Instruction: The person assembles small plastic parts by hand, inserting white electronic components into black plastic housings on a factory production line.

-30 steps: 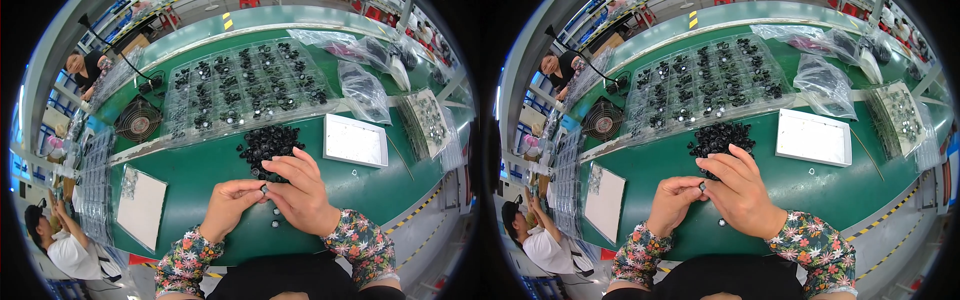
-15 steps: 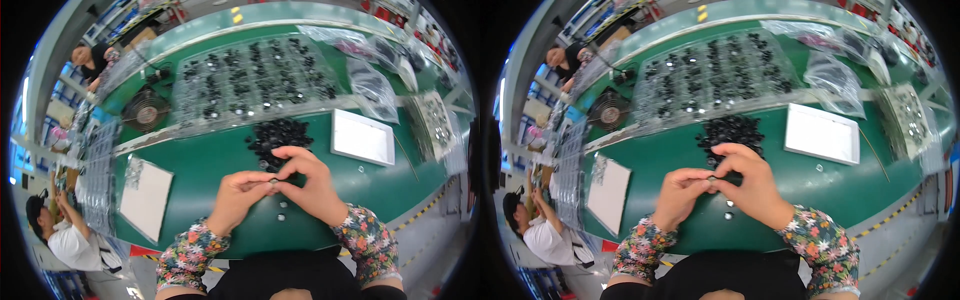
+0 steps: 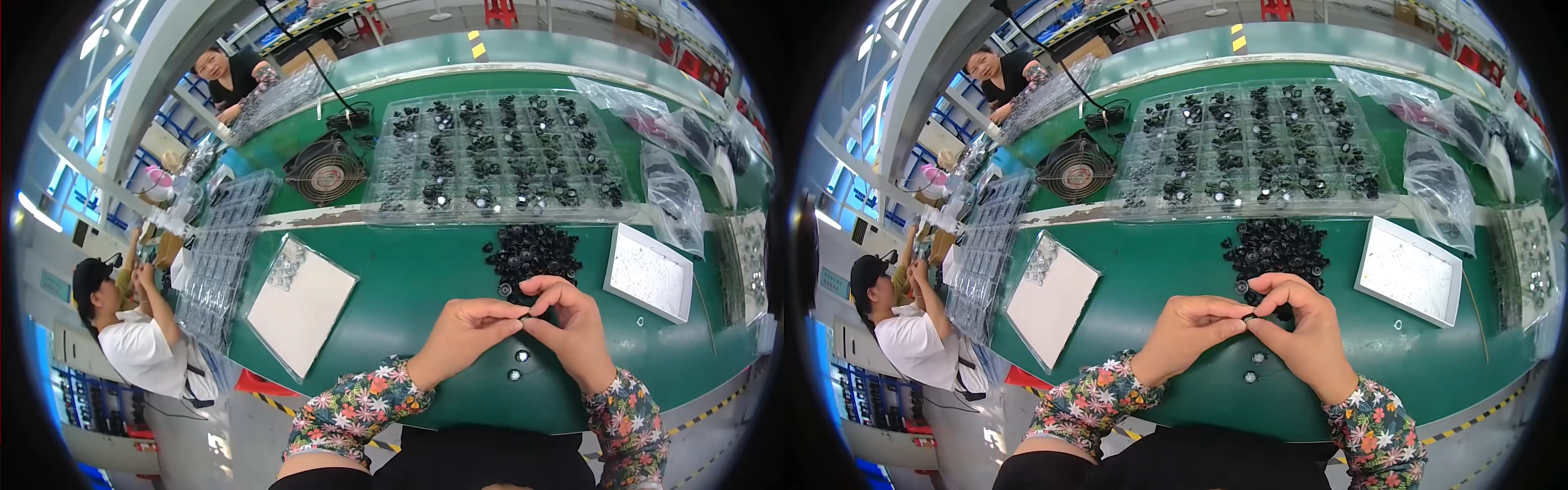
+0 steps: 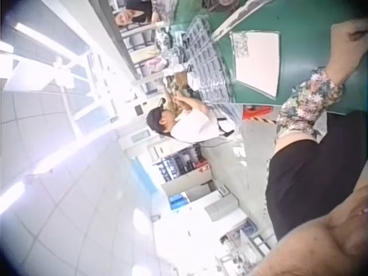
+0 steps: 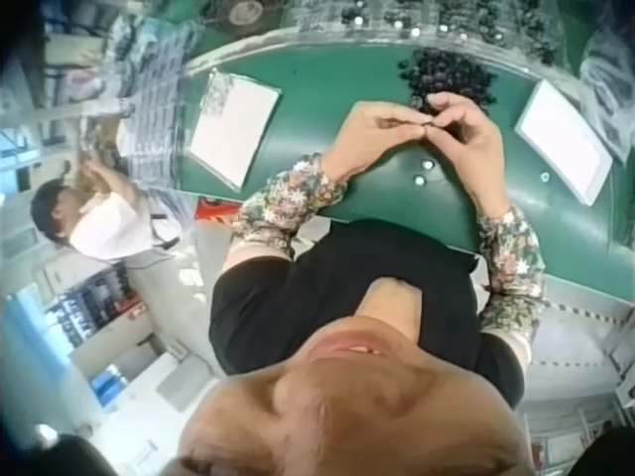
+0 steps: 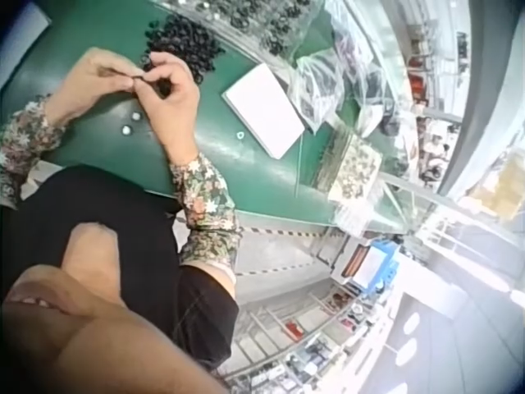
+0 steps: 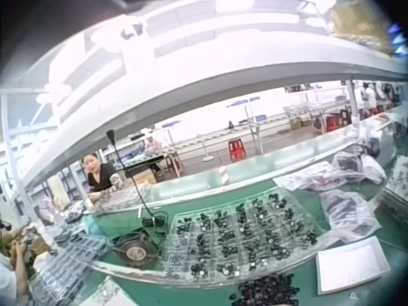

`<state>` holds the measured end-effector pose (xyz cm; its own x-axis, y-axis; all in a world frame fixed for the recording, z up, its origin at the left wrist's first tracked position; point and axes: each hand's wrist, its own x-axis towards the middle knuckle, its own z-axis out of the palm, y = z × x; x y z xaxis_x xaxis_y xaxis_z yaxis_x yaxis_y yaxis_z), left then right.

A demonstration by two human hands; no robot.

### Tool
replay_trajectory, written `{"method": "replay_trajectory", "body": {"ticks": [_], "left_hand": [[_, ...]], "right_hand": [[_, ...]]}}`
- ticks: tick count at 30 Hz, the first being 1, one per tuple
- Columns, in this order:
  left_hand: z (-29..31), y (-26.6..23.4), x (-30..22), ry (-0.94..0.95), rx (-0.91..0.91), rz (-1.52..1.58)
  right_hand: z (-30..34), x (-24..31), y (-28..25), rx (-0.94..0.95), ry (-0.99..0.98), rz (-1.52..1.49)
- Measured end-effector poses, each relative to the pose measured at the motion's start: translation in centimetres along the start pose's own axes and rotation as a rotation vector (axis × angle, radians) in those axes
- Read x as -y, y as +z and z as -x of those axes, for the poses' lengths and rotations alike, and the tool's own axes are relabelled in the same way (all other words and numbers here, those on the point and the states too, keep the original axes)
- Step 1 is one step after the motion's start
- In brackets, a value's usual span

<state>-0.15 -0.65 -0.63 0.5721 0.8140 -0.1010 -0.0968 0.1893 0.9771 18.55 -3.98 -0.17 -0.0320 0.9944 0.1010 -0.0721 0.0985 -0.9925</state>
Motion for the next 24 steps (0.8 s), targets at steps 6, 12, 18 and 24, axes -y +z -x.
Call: {"method": "replay_trajectory", "body": {"ticks": [6, 12, 18, 24], "left_hand": [[0.5, 0.8, 0.1, 0.055, -0.05, -0.012], [-0.2, 0.5, 0.4, 0.055, -0.111, 0.096], [-0.9, 0.3, 0.8, 0.125, -0.113, 0.208], [-0.6, 0.2, 0.6, 0.082, -0.093, 0.159]], "right_hand": [[-0.1, 0.0, -0.3, 0.03, -0.025, 0.043], [-1.3, -0.2, 0.0, -0.071, -0.219, 0.217], [-0.9, -0.6, 0.1, -0.123, -0.264, 0.346], [-0.7, -0.6, 0.5, -0.172, -0.407, 0.623]]}}
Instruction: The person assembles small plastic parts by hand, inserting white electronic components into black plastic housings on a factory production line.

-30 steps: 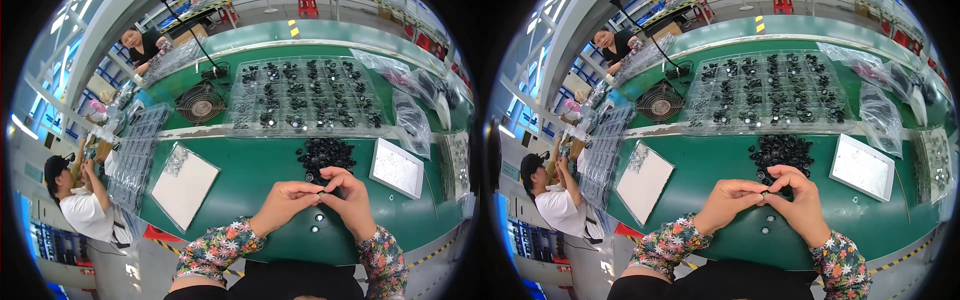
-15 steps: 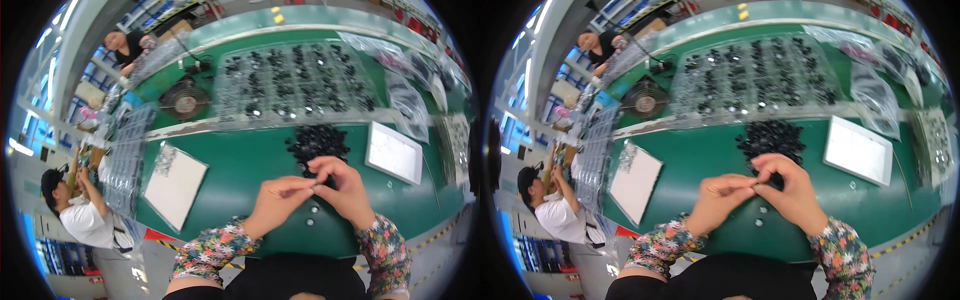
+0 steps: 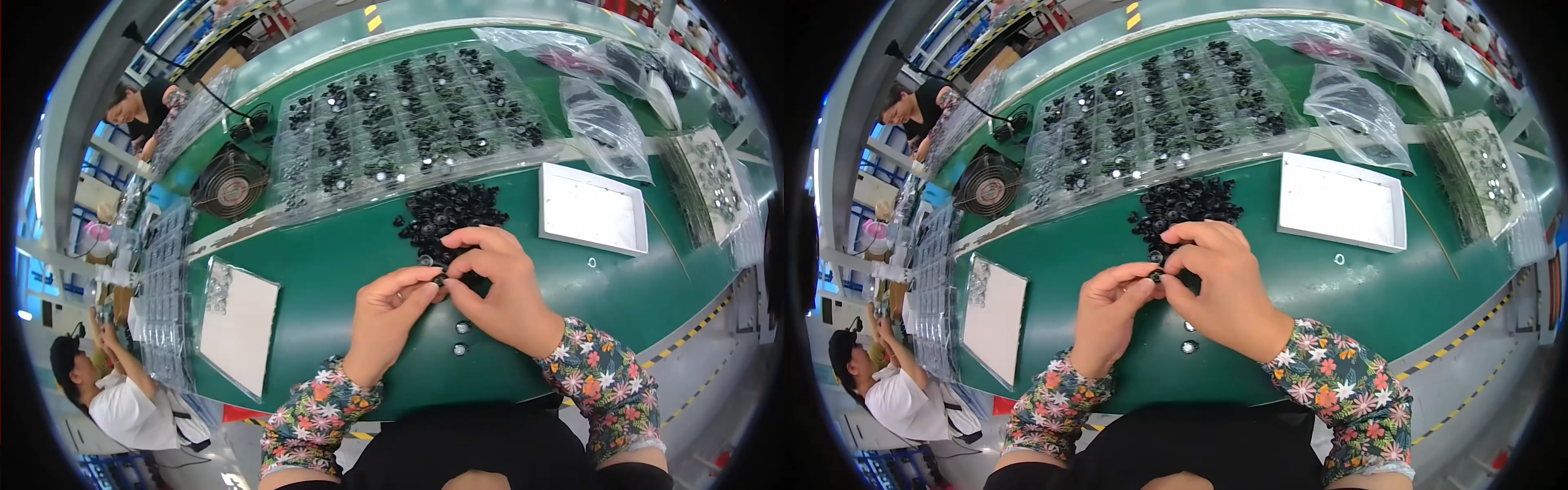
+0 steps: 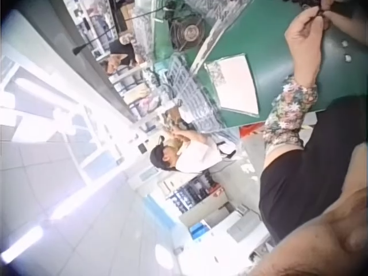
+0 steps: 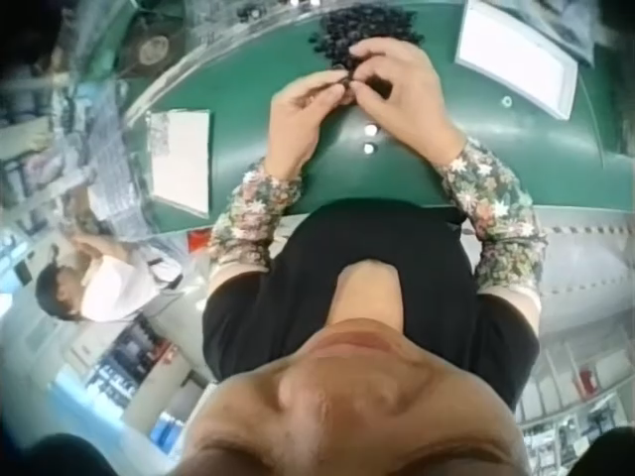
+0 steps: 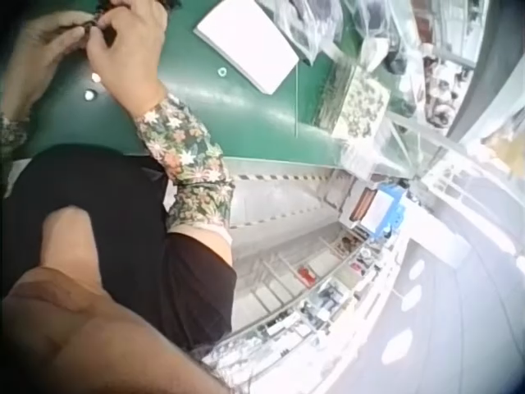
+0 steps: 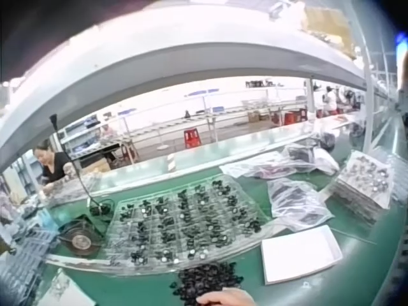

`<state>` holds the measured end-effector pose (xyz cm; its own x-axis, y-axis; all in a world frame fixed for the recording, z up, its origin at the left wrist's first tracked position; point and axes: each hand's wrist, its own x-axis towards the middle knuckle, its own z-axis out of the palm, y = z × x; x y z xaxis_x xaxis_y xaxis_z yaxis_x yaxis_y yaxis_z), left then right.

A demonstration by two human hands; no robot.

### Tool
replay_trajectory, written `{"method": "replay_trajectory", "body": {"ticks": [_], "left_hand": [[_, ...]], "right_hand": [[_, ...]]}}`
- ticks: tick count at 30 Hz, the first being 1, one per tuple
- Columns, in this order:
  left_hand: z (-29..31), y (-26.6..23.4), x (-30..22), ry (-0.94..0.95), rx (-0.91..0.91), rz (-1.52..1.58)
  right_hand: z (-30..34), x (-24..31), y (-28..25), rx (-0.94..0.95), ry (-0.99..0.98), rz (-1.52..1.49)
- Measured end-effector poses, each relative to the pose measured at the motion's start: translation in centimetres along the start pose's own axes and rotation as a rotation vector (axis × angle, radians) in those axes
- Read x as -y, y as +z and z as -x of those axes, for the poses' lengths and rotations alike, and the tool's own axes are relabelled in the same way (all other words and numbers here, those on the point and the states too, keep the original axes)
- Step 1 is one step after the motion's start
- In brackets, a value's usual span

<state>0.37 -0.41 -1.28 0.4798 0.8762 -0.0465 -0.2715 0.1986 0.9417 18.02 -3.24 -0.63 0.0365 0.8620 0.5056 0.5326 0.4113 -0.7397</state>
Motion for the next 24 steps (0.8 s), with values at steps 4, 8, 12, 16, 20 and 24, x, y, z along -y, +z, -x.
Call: {"method": "replay_trajectory", "body": {"ticks": [4, 8, 12, 16, 20, 24], "left_hand": [[0.4, 0.7, 0.4, 0.146, -0.096, -0.34], [0.2, 1.3, 0.9, 0.225, -0.123, -0.444], [0.1, 1.2, 0.9, 0.255, -0.125, -0.491], [0.1, 1.2, 0.3, 0.231, -0.095, -0.559], [0.3, 1.2, 0.3, 0.172, -0.09, -0.494], [0.3, 1.1, 0.8, 0.116, -0.087, -0.449]], "right_hand": [[0.1, 0.6, -0.1, -0.015, -0.115, 0.17], [0.3, 1.1, -0.3, -0.007, -0.154, 0.259], [0.3, 1.3, -0.2, 0.013, -0.128, 0.251], [0.3, 1.5, 0.1, 0.021, -0.125, 0.178], [0.2, 1.6, 0.5, 0.018, -0.09, 0.132], [0.5, 1.3, 0.6, 0.034, -0.086, 0.091]]}}
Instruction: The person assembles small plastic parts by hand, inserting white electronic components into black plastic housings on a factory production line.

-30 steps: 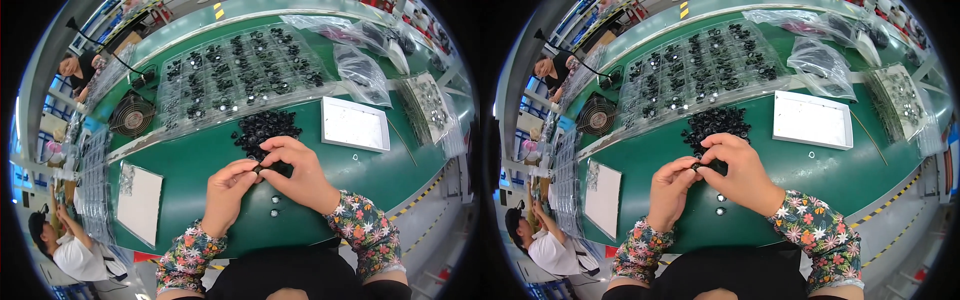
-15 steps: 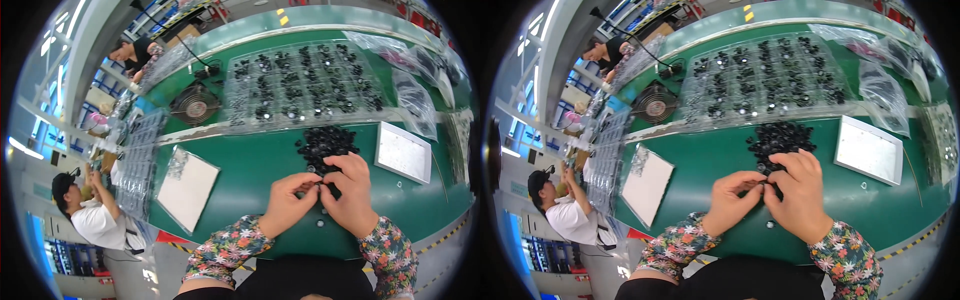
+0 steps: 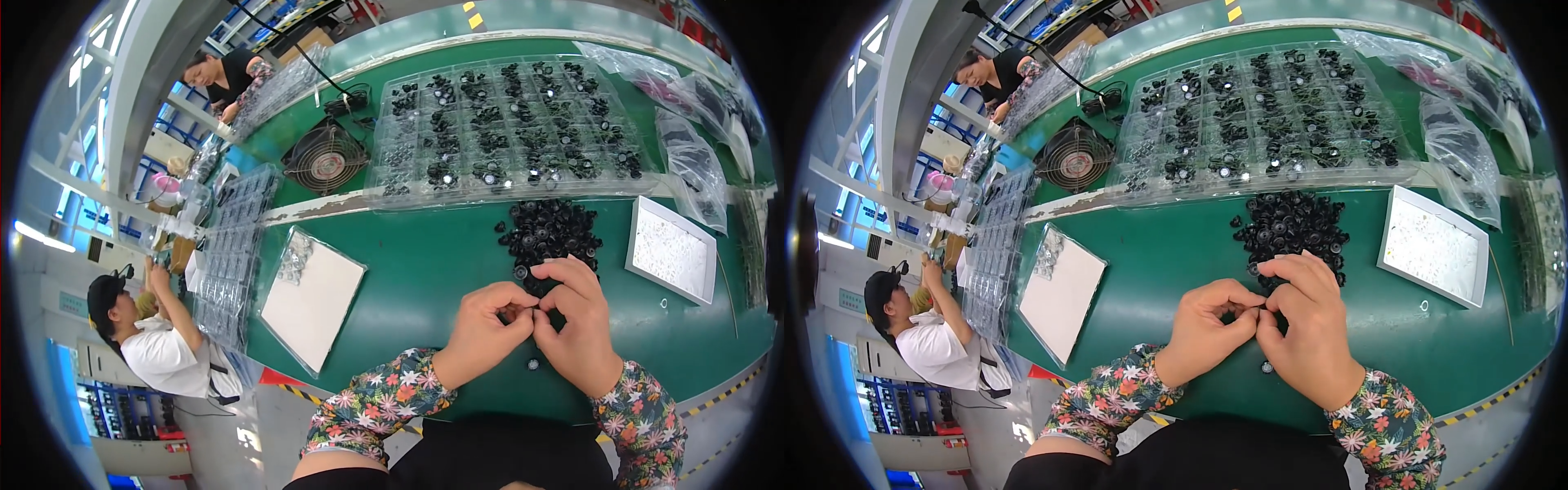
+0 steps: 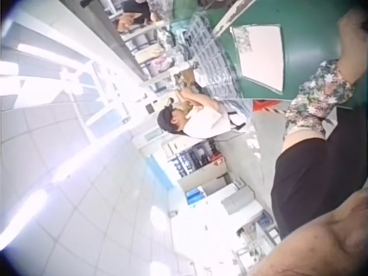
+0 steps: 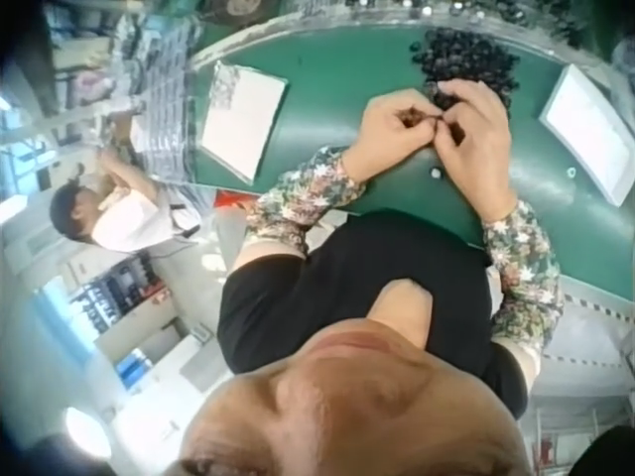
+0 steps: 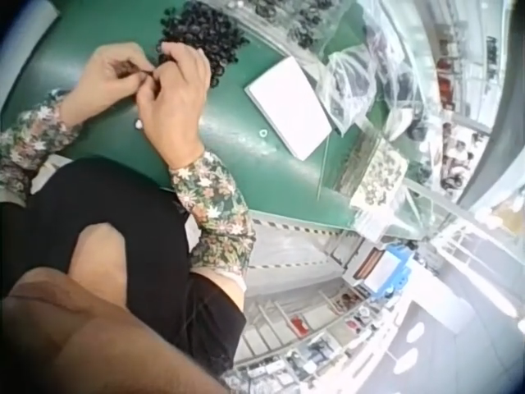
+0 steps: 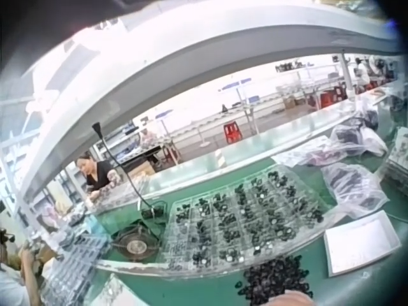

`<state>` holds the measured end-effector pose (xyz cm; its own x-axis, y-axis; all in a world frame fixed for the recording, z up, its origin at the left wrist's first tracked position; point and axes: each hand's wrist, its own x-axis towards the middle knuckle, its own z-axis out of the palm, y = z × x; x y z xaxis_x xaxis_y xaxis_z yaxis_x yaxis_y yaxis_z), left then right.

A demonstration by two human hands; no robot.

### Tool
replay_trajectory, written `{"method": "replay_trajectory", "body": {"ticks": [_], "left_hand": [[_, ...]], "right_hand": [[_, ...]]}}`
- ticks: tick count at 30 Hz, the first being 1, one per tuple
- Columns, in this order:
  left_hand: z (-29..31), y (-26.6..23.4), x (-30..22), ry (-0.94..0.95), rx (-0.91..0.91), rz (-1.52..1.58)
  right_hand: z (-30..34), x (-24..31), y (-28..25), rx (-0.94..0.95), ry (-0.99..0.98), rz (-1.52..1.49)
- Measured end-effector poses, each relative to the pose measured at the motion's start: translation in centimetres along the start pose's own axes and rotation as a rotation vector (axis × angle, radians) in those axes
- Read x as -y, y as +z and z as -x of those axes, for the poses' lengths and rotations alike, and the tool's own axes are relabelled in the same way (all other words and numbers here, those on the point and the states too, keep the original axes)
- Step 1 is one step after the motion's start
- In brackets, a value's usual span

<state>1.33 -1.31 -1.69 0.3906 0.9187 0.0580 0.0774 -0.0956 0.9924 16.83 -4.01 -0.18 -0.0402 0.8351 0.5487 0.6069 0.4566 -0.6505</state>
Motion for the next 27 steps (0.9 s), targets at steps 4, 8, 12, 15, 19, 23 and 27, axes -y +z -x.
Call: {"method": "replay_trajectory", "body": {"ticks": [4, 8, 12, 15, 19, 23, 27], "left_hand": [[0.0, -0.3, -0.7, 0.044, 0.023, -0.089], [-0.3, -0.2, -0.7, 0.104, 0.002, -0.086], [-0.2, -0.3, -0.6, 0.101, 0.002, -0.085], [-0.2, -0.1, -0.4, 0.07, -0.001, -0.054], [0.1, -0.1, -0.2, -0.01, 0.034, -0.008], [0.1, -0.2, 0.3, -0.062, 0.07, 0.005], [-0.5, 0.3, 0.1, 0.049, 0.032, 0.021]], "right_hand": [[-0.1, 0.0, -0.2, 0.008, -0.005, 0.0], [-0.3, 0.1, -0.4, -0.001, -0.002, 0.058], [-0.4, 0.3, -0.4, 0.008, -0.021, 0.095], [-0.3, 0.3, -0.3, 0.004, -0.024, 0.101], [-0.1, 0.2, 0.0, 0.003, -0.015, 0.047], [0.1, -0.1, 0.0, 0.023, 0.004, 0.03], [-0.2, -0.7, -0.5, 0.004, 0.06, 0.042]]}}
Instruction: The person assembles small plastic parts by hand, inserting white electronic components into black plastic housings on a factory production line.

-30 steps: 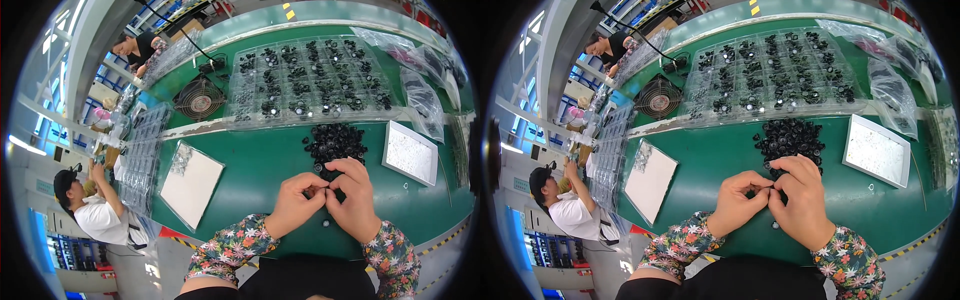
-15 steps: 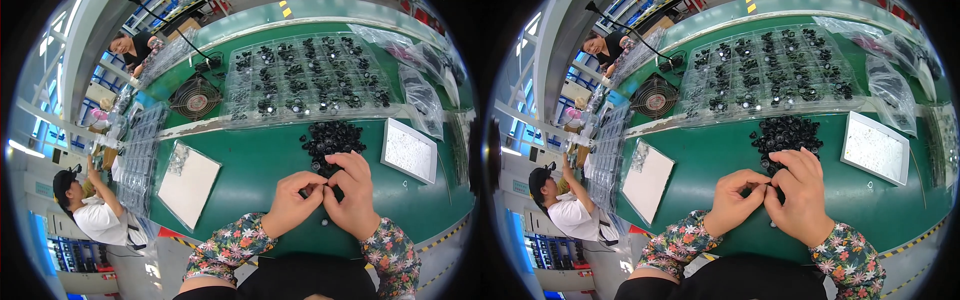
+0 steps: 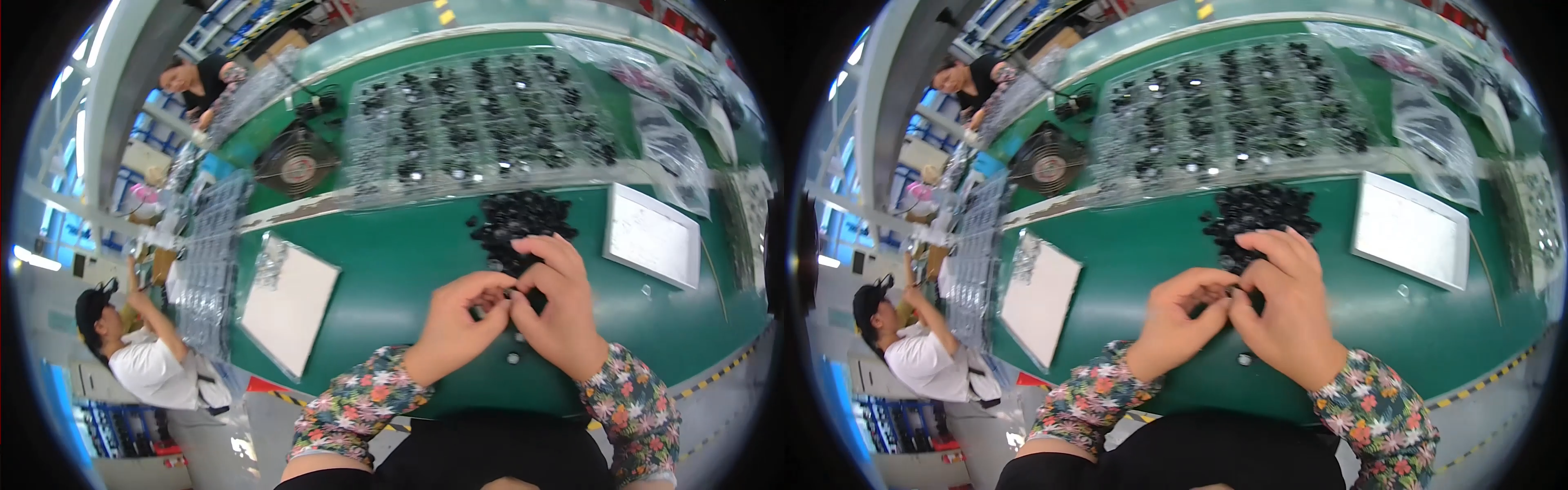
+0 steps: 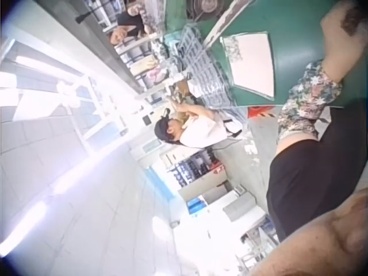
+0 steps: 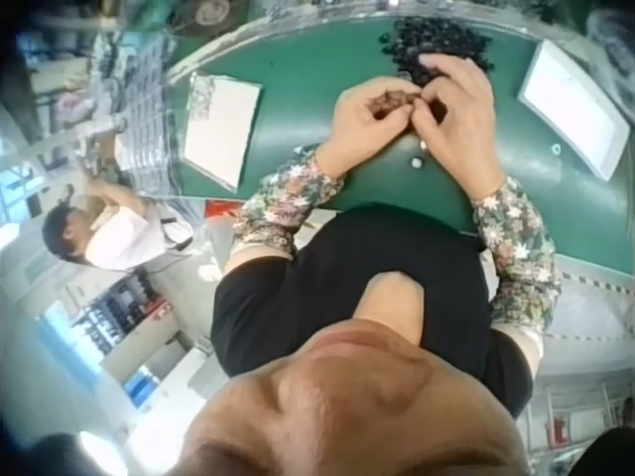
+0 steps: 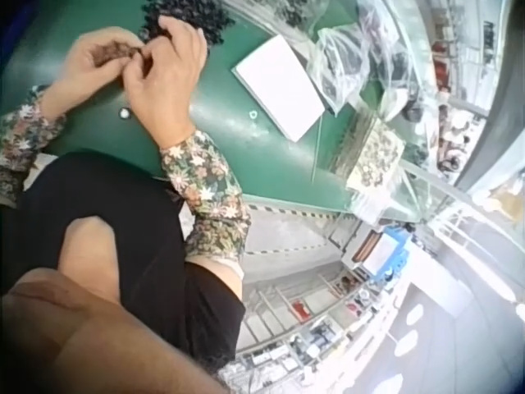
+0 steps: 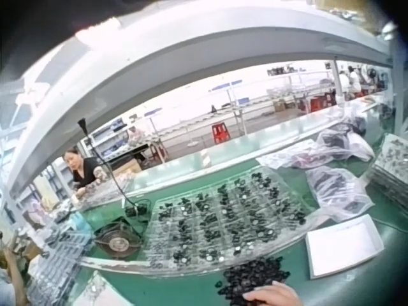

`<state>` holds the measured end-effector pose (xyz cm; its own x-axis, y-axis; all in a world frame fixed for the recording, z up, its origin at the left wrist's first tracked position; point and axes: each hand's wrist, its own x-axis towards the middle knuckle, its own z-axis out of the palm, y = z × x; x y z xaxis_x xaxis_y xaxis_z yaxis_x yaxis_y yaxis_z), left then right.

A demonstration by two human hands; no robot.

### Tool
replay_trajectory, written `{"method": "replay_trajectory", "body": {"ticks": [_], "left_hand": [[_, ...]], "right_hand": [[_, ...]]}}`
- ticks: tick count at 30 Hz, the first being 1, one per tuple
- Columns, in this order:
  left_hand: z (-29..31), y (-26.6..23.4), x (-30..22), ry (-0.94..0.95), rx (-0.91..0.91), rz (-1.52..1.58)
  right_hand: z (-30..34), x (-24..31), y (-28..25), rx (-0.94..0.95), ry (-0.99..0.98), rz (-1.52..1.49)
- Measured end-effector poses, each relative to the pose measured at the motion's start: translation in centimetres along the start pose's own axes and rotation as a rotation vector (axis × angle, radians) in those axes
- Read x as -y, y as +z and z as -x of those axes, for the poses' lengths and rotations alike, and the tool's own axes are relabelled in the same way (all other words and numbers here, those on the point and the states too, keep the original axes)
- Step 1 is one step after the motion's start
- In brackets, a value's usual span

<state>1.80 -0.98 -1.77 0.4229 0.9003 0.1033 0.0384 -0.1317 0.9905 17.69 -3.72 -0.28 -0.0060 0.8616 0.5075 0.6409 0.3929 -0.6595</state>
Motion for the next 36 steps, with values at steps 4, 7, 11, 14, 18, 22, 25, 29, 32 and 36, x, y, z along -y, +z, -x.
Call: {"method": "replay_trajectory", "body": {"ticks": [4, 7, 11, 14, 18, 22, 25, 29, 32, 36], "left_hand": [[0.2, -1.3, -0.5, -0.024, 0.032, 0.047], [-0.2, -1.6, -0.7, -0.06, 0.085, 0.117], [-0.2, -1.7, -0.4, -0.103, 0.129, 0.248], [-0.2, -1.8, -0.3, -0.11, 0.142, 0.265], [-0.1, -1.9, -0.3, -0.114, 0.149, 0.261], [-0.2, -1.8, -0.1, -0.099, 0.144, 0.307], [-0.2, -2.0, -0.1, -0.106, 0.141, 0.351], [-0.3, -1.9, -0.3, -0.127, 0.141, 0.32], [-0.3, -1.9, -0.2, -0.106, 0.135, 0.305], [-0.4, -2.2, -0.1, -0.082, 0.138, 0.26]], "right_hand": [[-0.3, -0.3, 0.3, 0.0, 0.024, -0.092], [-0.2, -0.5, -0.1, 0.02, 0.061, -0.096], [-0.1, -0.5, -0.2, 0.017, 0.055, -0.126], [0.0, -0.6, -0.2, 0.022, 0.05, -0.124], [0.0, -0.7, -0.2, 0.021, 0.051, -0.133], [0.0, -0.9, -0.2, 0.023, 0.044, -0.137], [-0.1, -0.8, -0.4, 0.05, 0.041, -0.143], [-0.2, -0.8, -0.5, 0.06, 0.033, -0.128], [-0.2, -0.6, -0.5, 0.058, 0.026, -0.114], [-0.2, -0.4, -0.6, 0.042, -0.013, -0.07]]}}
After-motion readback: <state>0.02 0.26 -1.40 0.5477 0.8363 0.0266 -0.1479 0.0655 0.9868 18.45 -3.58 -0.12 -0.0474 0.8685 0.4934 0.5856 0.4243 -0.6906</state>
